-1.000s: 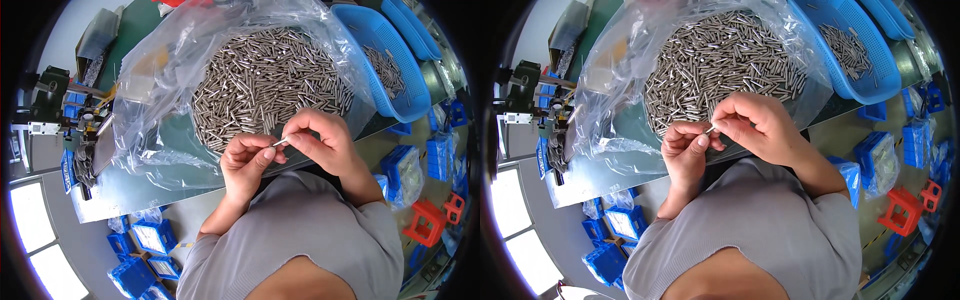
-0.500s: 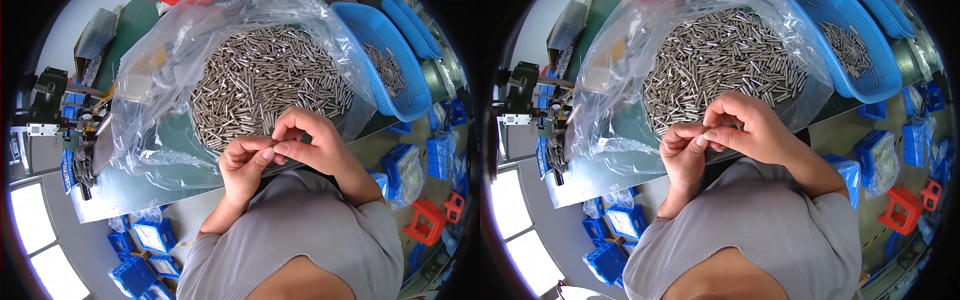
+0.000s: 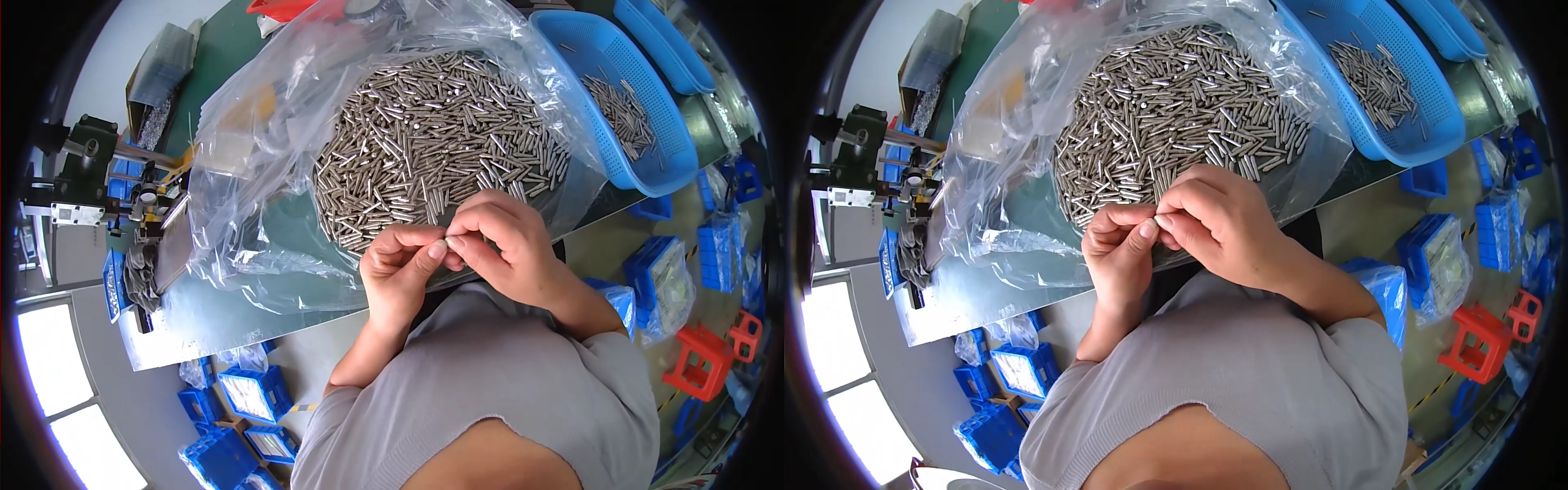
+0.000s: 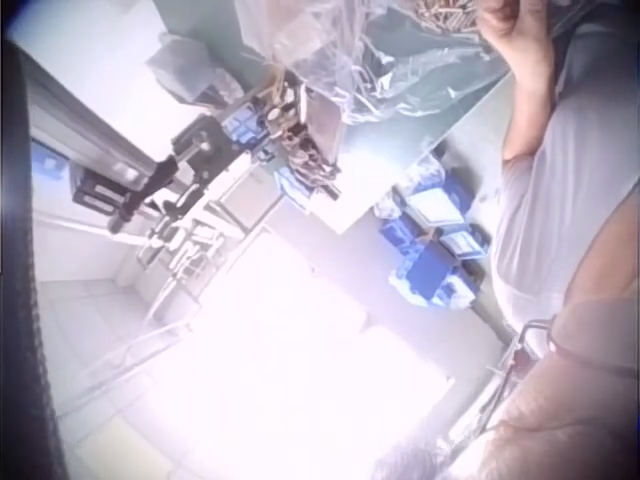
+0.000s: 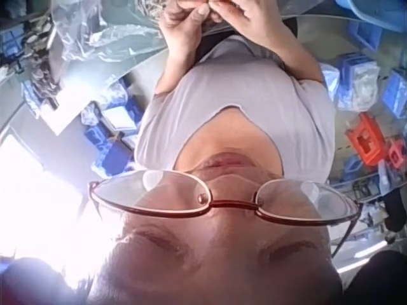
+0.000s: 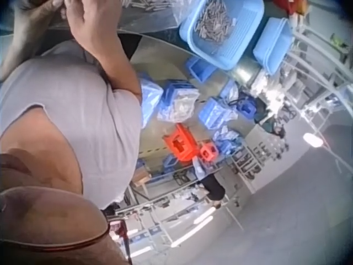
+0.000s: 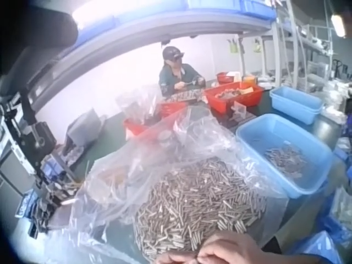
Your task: Sorting and inspecting small cylindrical metal pins from a large bag into a blue basket.
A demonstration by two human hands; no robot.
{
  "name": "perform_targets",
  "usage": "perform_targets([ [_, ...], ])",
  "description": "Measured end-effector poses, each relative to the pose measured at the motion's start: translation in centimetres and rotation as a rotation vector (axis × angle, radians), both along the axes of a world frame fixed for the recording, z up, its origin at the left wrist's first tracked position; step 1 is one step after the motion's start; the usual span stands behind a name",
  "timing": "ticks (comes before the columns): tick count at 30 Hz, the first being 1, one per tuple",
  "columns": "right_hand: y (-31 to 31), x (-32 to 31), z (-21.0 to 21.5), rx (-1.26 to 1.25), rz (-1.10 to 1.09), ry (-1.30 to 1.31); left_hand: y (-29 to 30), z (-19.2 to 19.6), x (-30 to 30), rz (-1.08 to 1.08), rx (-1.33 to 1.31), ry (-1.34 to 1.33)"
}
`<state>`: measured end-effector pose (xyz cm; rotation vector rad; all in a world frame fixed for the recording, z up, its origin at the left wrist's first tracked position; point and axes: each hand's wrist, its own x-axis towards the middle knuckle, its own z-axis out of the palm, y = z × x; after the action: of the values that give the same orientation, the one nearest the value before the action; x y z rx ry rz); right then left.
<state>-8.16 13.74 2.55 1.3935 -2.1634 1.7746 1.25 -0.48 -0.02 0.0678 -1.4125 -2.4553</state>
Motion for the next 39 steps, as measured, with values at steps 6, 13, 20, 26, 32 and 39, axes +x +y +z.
perform_targets([
  [6,3.7,-2.4,2.6,-0.166,-0.441,0.15,0.0,-0.2,-0.1,0.046,0.036,0.04],
  [13,5.9,-5.5,3.9,-0.01,-0.899,0.432,-0.1,-0.3,-0.3,0.071,0.019,0.061],
  [20,0.8,-2.1,-0.4,0.35,-0.167,0.312,0.1,0.0,-0.4,0.069,0.024,0.051],
  [26,0.6,-2.1,-0.8,0.459,-0.179,0.357,0.0,-0.1,-0.3,0.075,0.018,0.052],
  [32,1.0,-2.3,-0.9,0.504,-0.176,0.425,0.1,0.1,-0.4,0.066,0.017,0.047],
  [39,1.4,-1.4,1.6,0.087,-0.07,0.142,-0.2,-0.1,-0.3,0.022,-0.004,0.048],
])
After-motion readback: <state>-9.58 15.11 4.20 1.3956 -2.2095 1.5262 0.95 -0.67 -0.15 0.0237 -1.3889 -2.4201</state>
